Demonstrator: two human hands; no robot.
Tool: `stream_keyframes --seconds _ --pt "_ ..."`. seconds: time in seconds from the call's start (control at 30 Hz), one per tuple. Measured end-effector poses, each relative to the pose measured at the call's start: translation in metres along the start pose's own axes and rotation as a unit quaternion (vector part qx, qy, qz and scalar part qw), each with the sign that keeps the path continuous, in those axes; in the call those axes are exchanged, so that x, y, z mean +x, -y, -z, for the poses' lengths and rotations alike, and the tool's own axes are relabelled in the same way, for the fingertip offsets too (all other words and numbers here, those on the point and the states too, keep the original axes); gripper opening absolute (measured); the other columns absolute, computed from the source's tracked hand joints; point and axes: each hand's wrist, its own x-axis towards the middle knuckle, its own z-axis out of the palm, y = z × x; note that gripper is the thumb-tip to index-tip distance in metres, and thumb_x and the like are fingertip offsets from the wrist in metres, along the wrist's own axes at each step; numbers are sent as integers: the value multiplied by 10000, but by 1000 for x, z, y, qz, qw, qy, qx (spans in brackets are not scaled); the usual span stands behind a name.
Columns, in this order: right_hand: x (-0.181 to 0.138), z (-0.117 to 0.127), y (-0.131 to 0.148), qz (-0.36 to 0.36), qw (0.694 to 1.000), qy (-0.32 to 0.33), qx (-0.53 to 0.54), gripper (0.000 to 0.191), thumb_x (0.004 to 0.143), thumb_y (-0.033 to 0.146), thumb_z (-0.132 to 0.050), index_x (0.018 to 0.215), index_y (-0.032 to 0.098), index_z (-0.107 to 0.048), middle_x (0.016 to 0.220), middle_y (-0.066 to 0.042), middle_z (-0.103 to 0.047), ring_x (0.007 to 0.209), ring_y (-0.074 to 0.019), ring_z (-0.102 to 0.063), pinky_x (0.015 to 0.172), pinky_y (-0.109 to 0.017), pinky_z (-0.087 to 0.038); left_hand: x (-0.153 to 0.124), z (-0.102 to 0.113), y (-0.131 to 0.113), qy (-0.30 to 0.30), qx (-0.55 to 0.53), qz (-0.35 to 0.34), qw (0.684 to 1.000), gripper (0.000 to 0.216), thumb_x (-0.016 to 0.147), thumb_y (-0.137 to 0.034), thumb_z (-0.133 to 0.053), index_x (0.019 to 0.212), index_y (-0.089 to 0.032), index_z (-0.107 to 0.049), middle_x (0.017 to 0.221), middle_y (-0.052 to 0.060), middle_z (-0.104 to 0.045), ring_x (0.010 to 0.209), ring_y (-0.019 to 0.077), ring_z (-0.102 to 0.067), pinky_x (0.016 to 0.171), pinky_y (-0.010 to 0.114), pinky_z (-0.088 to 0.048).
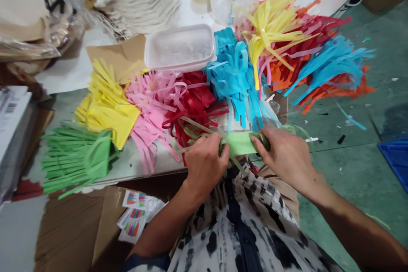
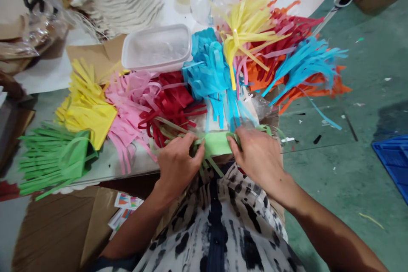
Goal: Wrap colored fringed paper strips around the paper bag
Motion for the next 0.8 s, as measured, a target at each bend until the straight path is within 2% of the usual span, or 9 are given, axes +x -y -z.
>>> stream_keyframes --seconds 0.13,0.2,0.27,0.33,0.4,0.47,0.63,0.7,0.8 --pt "1 3 2 -7 1000 9 -7 383 1057 529 -454 881 216 -587 707 -54 -656 624 -223 -597 591 -328 -158 1 0 1 -12 14 -20 1000 168 960 -301 -678 820 -213 -654 697 20 -647 701 212 -619 617 346 -360" --pt "1 4 2 -5 1000 16 -13 395 1062 531 -435 896 212 -599 718 -62 -662 631 -226 -602 595 -331 -164 2 2 2 -24 14 -31 999 107 968 -296 -678 943 -193 -696 786 47 -697 768 226 -641 662 346 -417" --pt "1 4 3 -5 1000 20 -21 404 1065 528 -419 913 208 -615 733 -73 -671 640 -230 -609 596 -334 -170 4 4 3 -59 11 -58 996 206 969 -262 -682 1152 -171 -705 995 99 -751 939 255 -672 797 361 -489" --pt "0 4 6 -8 999 24 -29 412 1066 525 -405 930 206 -628 745 -82 -680 644 -234 -616 595 -336 -172 4 7 3 -83 -2 -135 987 340 976 -198 -665 1316 -193 -667 1239 115 -742 1160 282 -655 1012 421 -494" --pt "-1 3 10 -10 999 25 -38 421 1068 523 -391 941 204 -635 757 -89 -690 646 -239 -622 592 -338 -169 4 10 2 -58 -37 -237 969 357 993 -129 -608 1332 -223 -668 1301 67 -743 1254 256 -640 1199 472 -405" --pt "0 3 10 -14 998 28 -49 425 1066 527 -391 960 203 -645 758 -95 -696 648 -248 -628 588 -337 -168 2 13 1 4 -74 -297 952 326 1005 -109 -551 1284 -204 -692 1227 36 -774 1222 218 -669 1302 486 -307" --pt "1 21 -28 -32 999 22 14 325 998 442 -528 1193 219 -660 865 -69 -749 725 -252 -679 563 -318 -293 1 18 -1 88 -78 -311 943 340 1003 -220 -558 1313 -196 -693 1221 68 -766 1225 246 -677 1361 620 -124" --pt "-4 34 -50 -47 998 -29 38 324 944 387 -593 1215 230 -675 997 -71 -771 774 -249 -701 586 -333 -389 2 19 0 93 -71 -314 942 348 1024 -270 -551 1343 -230 -685 1218 65 -763 1223 248 -676 1358 652 -73" --pt "-21 47 -62 -62 980 -188 34 288 930 240 -573 1177 238 -722 1102 -112 -775 952 -302 -731 787 -437 -524 2 20 1 107 -73 -313 941 350 1045 -368 -552 1349 -257 -687 1235 67 -752 1238 261 -667 1348 687 -45"
